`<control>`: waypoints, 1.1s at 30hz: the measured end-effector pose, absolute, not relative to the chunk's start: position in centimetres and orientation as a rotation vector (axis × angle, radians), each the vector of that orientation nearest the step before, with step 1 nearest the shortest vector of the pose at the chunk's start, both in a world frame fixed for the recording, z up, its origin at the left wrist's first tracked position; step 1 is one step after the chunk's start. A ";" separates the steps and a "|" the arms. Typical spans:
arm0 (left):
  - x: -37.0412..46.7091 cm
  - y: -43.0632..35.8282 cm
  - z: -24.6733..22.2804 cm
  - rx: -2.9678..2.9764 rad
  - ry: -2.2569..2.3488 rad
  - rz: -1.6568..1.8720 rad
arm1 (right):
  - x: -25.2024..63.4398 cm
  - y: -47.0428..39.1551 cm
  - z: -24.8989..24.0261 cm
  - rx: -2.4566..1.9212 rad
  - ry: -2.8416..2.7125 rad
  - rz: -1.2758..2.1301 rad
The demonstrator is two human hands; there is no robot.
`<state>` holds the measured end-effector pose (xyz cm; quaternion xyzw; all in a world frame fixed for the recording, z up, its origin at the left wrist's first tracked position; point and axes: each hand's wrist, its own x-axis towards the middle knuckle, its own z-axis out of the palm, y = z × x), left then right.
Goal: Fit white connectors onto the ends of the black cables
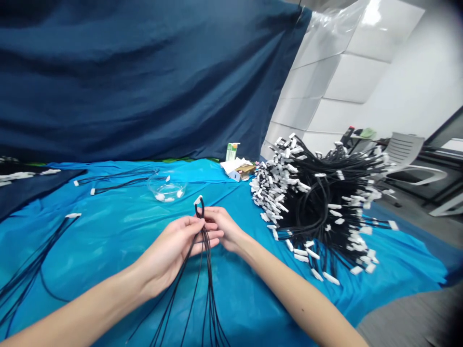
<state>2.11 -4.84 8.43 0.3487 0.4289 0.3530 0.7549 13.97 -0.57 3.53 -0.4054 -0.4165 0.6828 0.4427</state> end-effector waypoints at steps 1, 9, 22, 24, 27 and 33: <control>2.1 -4.9 8.5 0.771 0.929 0.767 | 14.0 -0.6 3.5 -1.007 -1.027 1.702; 2.0 -5.0 8.7 0.774 0.893 0.761 | 14.2 -0.6 2.7 -1.005 -1.012 1.715; 1.6 -4.1 7.3 0.398 0.952 0.787 | 15.4 0.8 0.7 -1.147 -1.287 1.186; 1.4 -4.2 7.2 0.436 0.937 0.782 | 15.5 0.8 0.7 -1.105 -1.278 1.244; 0.9 -4.6 7.2 0.563 0.880 0.734 | 15.5 0.7 0.9 -1.085 -1.224 1.304; -0.3 -6.4 7.3 0.777 0.759 0.601 | 15.4 0.4 1.0 -1.028 -1.116 1.435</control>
